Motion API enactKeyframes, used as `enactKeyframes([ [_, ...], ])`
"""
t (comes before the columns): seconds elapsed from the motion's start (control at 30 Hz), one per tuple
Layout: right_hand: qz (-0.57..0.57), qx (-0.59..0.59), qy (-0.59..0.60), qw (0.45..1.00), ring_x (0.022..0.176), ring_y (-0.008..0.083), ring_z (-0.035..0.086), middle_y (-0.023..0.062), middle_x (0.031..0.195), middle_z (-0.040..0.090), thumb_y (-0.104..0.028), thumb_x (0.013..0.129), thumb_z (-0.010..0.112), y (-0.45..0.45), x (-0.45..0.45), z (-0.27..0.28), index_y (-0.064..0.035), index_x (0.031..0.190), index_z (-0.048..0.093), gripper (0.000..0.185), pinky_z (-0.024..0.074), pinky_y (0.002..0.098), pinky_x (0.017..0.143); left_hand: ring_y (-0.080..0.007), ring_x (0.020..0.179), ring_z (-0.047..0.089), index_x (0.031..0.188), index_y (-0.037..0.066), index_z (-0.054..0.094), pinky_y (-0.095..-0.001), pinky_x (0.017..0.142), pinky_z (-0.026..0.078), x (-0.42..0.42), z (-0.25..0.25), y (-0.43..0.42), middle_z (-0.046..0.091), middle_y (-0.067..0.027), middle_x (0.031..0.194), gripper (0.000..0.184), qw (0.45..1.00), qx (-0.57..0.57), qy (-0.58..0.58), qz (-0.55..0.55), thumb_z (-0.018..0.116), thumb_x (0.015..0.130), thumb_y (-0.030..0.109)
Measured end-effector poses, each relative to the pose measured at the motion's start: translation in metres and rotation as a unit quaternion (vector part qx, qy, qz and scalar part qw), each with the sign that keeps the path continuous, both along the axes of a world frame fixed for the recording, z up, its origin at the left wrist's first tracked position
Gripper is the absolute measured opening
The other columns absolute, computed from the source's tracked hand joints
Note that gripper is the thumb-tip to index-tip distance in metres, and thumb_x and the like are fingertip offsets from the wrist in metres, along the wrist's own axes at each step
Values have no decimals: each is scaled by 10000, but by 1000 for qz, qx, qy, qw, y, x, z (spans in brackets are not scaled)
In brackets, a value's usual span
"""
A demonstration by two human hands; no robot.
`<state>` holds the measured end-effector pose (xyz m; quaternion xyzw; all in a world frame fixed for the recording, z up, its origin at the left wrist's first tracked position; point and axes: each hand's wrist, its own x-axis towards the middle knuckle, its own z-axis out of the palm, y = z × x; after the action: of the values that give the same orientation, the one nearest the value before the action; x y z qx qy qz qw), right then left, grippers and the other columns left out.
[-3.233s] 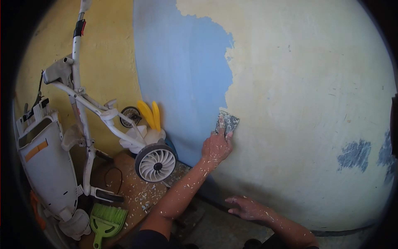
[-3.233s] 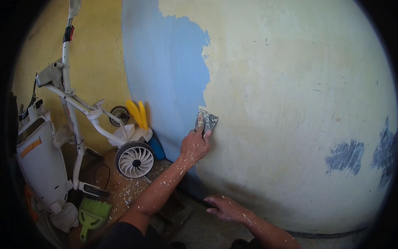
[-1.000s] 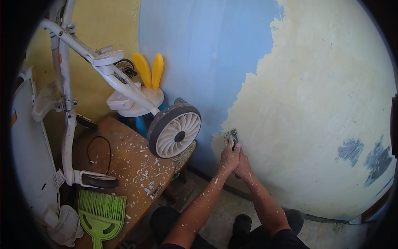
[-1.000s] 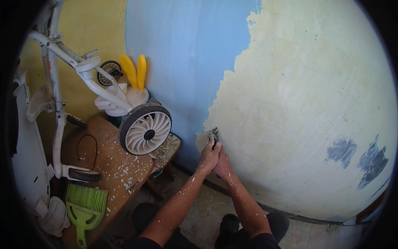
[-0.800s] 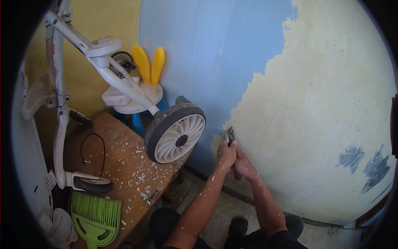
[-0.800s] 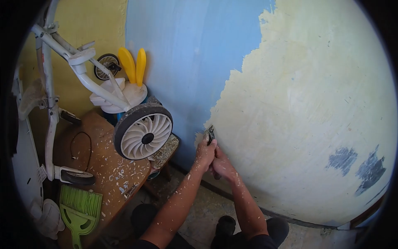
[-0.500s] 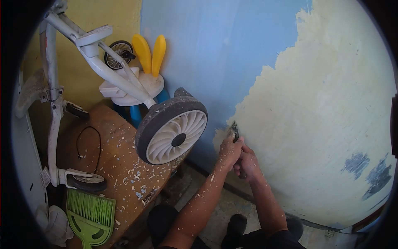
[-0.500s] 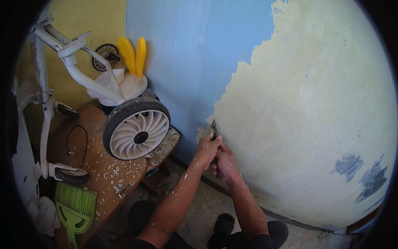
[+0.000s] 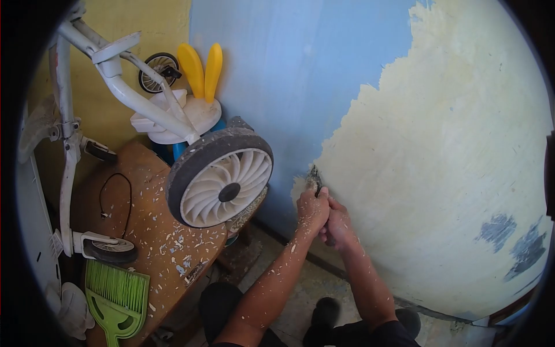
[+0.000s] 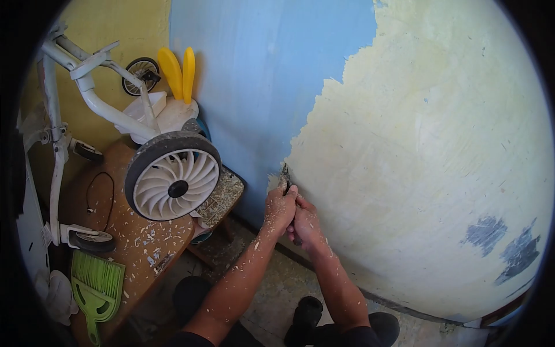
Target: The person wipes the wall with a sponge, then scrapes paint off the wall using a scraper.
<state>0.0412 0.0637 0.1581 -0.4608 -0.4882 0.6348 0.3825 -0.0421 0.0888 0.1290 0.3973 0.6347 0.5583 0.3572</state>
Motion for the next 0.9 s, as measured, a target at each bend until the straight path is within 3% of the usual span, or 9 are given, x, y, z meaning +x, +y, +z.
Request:
enactKeyframes([
  [0.3,20,14,-22,999,423,68,423,-3,611,494,-216,968,440,2,7,-10,-43,1099,553,245,352,231,327,-277,640,633,955,-43,573,-389,563,493,2,4,-9,640,-178,759,273,993,-62,-88,-38,547,935,228],
  [0.4,5,10,16,1000,424,69,425,-2,607,492,-226,972,442,5,3,-14,-45,1089,557,244,351,230,328,-225,472,575,908,-30,563,-348,384,440,2,-15,8,601,-136,657,265,989,104,91,56,537,945,231],
  [0.47,32,13,1,999,425,70,429,0,605,497,-238,980,436,12,-5,-16,-46,1090,558,252,349,229,331,-221,493,583,921,-27,580,-357,410,449,-13,6,-3,600,-123,667,275,992,-43,-111,-39,545,944,245],
  [0.53,4,4,-8,1000,426,69,431,-1,602,499,-237,982,434,-8,-3,-17,-46,1098,557,255,349,228,333,-235,521,588,927,-26,580,-376,456,460,-7,-8,-4,604,-128,687,266,992,-50,-111,-42,549,942,238],
  [0.6,-19,7,-15,1000,428,68,432,-2,599,500,-236,983,432,-7,-4,-12,-47,1106,556,257,350,227,335,-213,422,524,888,-21,556,-367,369,412,8,-56,20,570,-117,641,258,996,81,35,13,535,949,229],
  [0.67,16,0,-2,1000,426,68,431,-6,595,504,-233,983,429,3,0,-8,-46,1133,549,268,350,229,333,-208,415,514,887,-24,555,-366,368,411,3,-34,17,562,-114,624,265,996,57,54,33,534,951,232],
  [0.73,18,0,-4,1000,425,69,430,-8,593,503,-243,987,422,9,-3,-18,-46,1129,551,275,349,229,332,-238,525,575,925,-33,578,-392,471,457,-7,0,0,602,-132,680,270,991,-42,-123,-12,551,939,235],
  [0.87,-10,-5,4,1000,418,71,429,-4,593,507,-260,994,406,-7,-2,-16,-46,1090,560,281,347,229,329,-231,468,554,886,-35,566,-371,386,418,7,-64,27,600,-131,661,262,994,70,74,33,542,934,222],
  [0.9,-6,-10,2,1000,418,71,429,-4,593,507,-260,994,406,-2,-3,-18,-46,1090,560,281,347,229,329,-231,468,554,886,-35,566,-371,386,418,1,-44,16,600,-131,661,262,995,65,72,38,542,934,222],
])
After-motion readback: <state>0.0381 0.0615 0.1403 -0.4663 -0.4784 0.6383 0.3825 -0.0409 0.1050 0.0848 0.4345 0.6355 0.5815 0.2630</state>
